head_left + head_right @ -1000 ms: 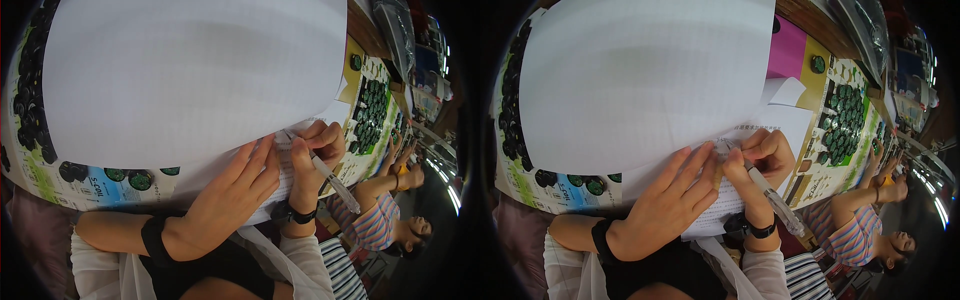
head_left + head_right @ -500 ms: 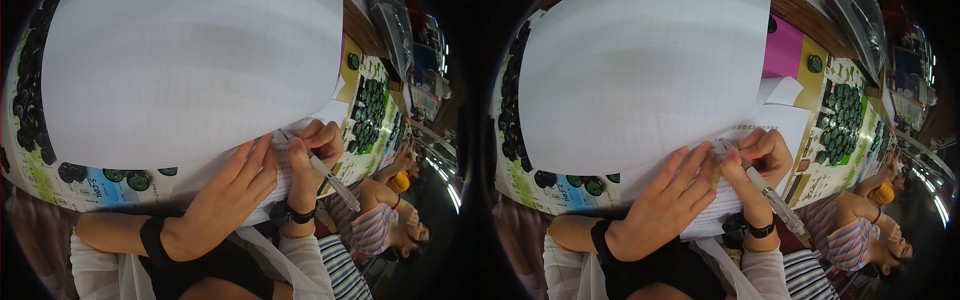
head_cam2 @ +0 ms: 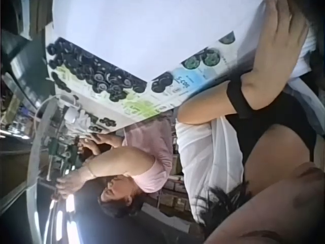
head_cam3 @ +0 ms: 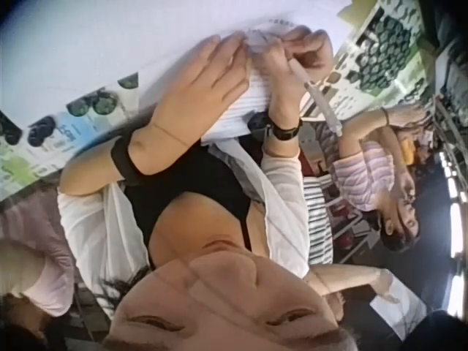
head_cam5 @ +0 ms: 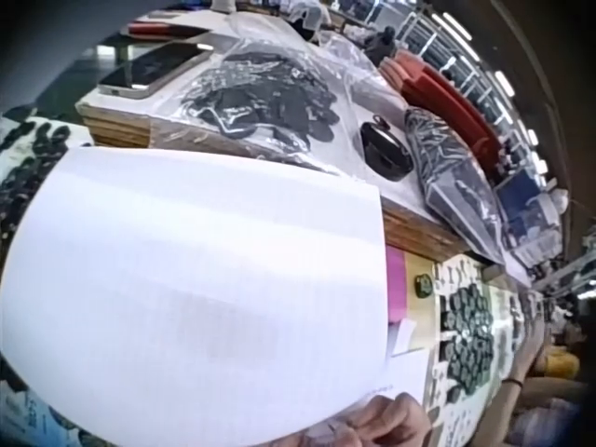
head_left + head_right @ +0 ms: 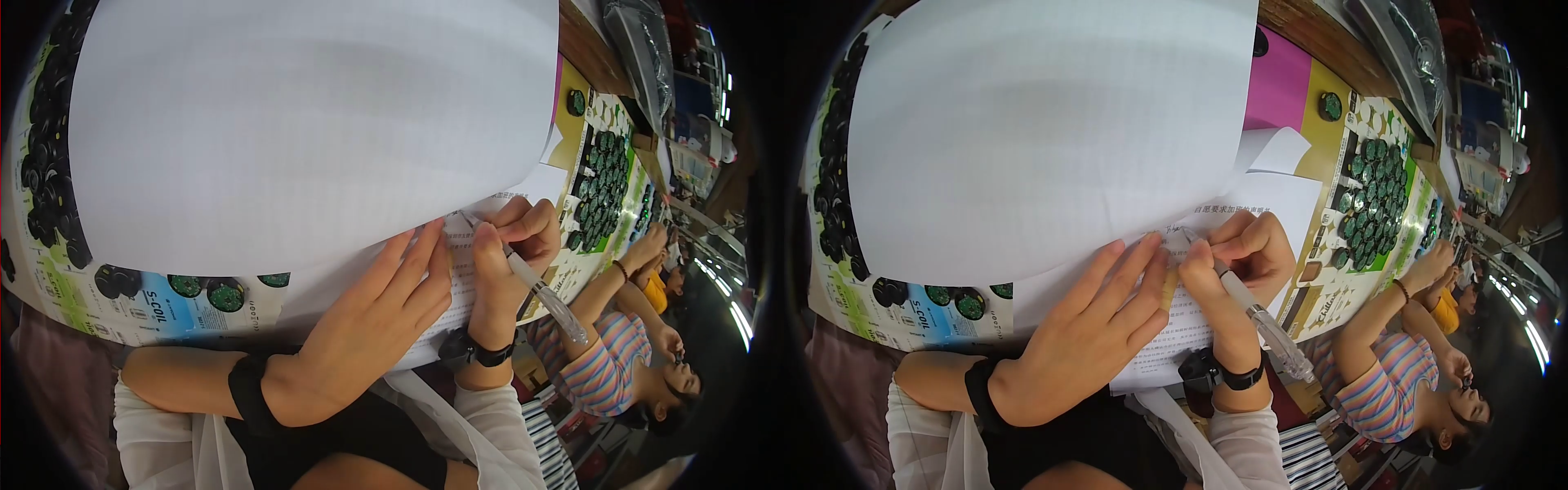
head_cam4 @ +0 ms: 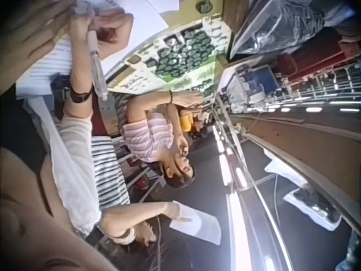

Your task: The person signs a document with a pen, turns the page, and signs a second document. They then flip to a third document, write on it, and turn the page to sign a final document.

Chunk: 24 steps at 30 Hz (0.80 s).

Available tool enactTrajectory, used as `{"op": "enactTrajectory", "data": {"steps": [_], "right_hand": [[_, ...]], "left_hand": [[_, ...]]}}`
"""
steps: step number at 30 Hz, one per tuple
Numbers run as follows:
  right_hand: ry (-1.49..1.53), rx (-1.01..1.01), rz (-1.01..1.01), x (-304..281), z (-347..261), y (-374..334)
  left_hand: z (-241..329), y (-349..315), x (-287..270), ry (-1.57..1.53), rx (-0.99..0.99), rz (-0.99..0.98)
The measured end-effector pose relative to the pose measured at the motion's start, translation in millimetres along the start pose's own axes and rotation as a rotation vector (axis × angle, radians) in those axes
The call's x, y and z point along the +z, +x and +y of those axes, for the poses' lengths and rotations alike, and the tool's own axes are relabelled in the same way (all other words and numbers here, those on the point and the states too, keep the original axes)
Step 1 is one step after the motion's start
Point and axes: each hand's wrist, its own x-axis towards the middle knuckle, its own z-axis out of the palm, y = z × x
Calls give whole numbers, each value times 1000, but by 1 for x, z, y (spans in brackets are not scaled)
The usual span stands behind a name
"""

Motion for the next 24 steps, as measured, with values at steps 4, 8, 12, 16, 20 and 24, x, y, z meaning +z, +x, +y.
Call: {"op": "enactTrajectory", "data": {"steps": [4,8,12,16,20,24], "right_hand": [[2,1,-14,-2,0,0],[17,14,-6,1,-2,0],[32,14,5,1,-1,0],[16,3,21,3,1,1],[25,-21,23,0,6,1],[40,-25,39,1,6,2]], "left_hand": [[0,0,-1,-18,-7,-10],[0,0,0,-16,-2,-1],[0,0,-1,-8,-5,-5],[0,-1,-1,1,4,-1],[0,-1,-2,-7,3,-14],[-3,-1,-8,74,37,-107]]}}
